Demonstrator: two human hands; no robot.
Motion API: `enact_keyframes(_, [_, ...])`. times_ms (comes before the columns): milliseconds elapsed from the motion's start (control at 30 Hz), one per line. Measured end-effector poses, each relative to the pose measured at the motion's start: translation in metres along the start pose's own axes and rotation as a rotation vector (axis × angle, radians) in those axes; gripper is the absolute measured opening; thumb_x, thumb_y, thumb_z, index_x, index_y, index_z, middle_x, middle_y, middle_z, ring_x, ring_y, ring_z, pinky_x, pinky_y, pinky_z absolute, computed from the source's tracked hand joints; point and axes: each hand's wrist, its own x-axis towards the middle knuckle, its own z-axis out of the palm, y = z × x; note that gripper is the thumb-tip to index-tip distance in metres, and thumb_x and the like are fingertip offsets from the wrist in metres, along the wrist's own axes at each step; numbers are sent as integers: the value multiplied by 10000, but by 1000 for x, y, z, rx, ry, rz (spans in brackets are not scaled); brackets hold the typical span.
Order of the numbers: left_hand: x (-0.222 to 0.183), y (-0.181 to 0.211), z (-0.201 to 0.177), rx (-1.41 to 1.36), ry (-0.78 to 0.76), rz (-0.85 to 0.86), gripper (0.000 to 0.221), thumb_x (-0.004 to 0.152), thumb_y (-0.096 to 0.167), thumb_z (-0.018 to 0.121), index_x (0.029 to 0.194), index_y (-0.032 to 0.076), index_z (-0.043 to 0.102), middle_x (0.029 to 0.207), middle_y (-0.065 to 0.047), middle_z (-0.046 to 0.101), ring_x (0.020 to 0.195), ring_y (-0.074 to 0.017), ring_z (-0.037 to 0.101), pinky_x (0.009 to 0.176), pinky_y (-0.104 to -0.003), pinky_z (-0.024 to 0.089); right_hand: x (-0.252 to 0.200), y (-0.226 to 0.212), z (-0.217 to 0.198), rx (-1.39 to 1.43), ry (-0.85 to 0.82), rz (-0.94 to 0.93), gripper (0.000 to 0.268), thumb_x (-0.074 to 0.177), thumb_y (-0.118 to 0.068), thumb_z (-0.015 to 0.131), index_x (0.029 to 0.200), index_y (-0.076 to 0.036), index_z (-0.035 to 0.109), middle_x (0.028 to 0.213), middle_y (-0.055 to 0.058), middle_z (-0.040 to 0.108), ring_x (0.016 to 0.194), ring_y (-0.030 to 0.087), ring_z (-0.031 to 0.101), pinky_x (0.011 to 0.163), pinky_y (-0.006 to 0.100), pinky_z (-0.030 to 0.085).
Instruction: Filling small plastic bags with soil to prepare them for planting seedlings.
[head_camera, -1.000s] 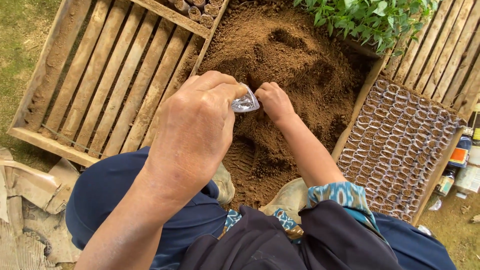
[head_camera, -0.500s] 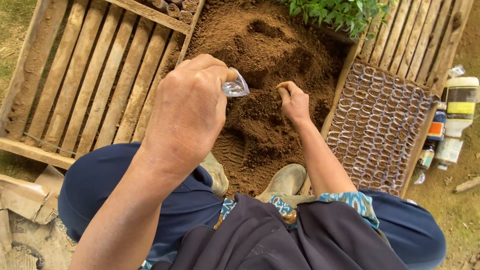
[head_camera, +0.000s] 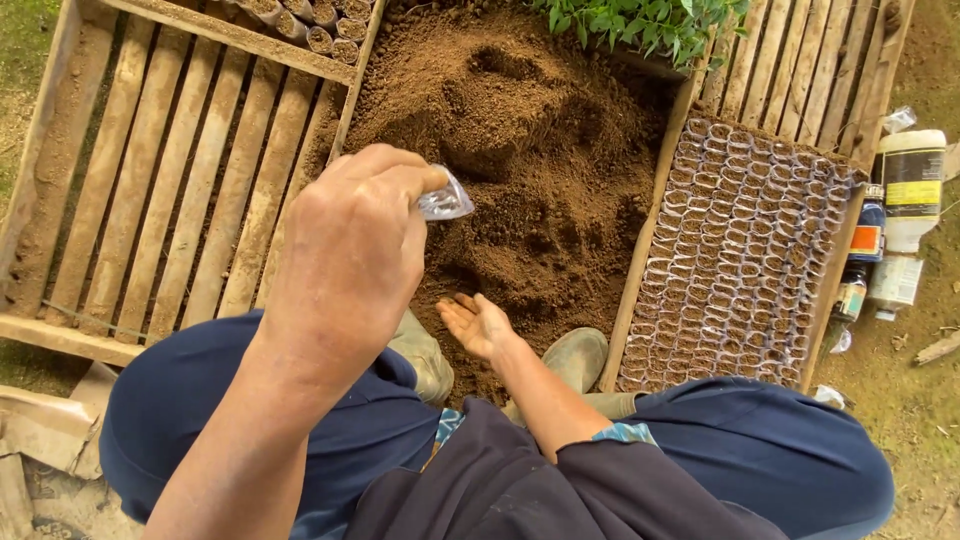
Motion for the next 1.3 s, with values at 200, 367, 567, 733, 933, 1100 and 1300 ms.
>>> enact_keyframes(200, [1, -2, 0, 15, -27, -28, 313, 883, -135, 604, 1136, -45, 765, 1111, -177, 752, 987, -315, 698, 916, -410, 562, 10, -37, 22, 553, -21, 65, 777, 1078, -476, 231, 1579, 106, 112, 1589, 355, 330, 1404, 442, 466, 1071, 454, 506])
enact_keyframes(367, [0, -5, 1, 17, -35, -50, 324, 866, -138, 611, 1131, -35, 766, 1102, -157, 747, 975, -310, 687, 872, -398, 569, 15, -88, 53, 417, 77, -134, 687, 1032, -428, 298, 1578, -24, 193, 1626, 300, 259, 1494, 442, 310, 1216, 566, 293])
enact_keyframes(567, [-3, -9, 10, 0, -11, -33, 290, 889, -106, 599, 1119, -27, 758, 1103, -159, 736, 942, -327, 661, 870, -418, 550, -38, -120, 104, 300, -233, -158, 503, 1015, -474, 436, 1270, -75, 608, 1219, 213, 647, 1134, 347, 621, 1035, 518, 514])
enact_keyframes(733, [3, -4, 16, 6, -11, -17, 294, 891, -119, 610, 1118, -36, 776, 1092, -161, 755, 957, -315, 686, 839, -395, 588, -69, -180, 114, 22, -183, -344, 408, 1026, -406, 478, 1238, -85, 614, 1097, 184, 669, 992, 322, 651, 898, 498, 555])
enact_keyframes(933, [4, 0, 20, -13, -40, -10, 258, 886, -118, 659, 1106, -44, 773, 1055, -163, 753, 871, -311, 683, 775, -397, 594, -115, -218, 114, -396, -87, -604, 265, 1041, -302, 540, 1189, -99, 623, 913, 139, 702, 780, 284, 696, 694, 468, 616])
enact_keyframes(1100, [2, -2, 25, 13, -13, 1, 309, 867, -112, 628, 1107, 0, 788, 1055, -125, 750, 875, -308, 681, 788, -415, 567, -161, -225, 121, -1045, 208, -846, 687, 779, -738, 502, 1107, -141, 591, 1051, 39, 661, 1006, 195, 613, 966, 348, 469])
enact_keyframes(1300, [3, -4, 31, -6, -8, -3, 295, 882, -100, 607, 1081, 12, 794, 1031, -112, 754, 880, -297, 688, 795, -409, 570, -172, -238, 103, -932, -162, -838, 260, 964, 56, 546, 1176, -65, 635, 1162, 96, 700, 1055, 195, 664, 950, 326, 611])
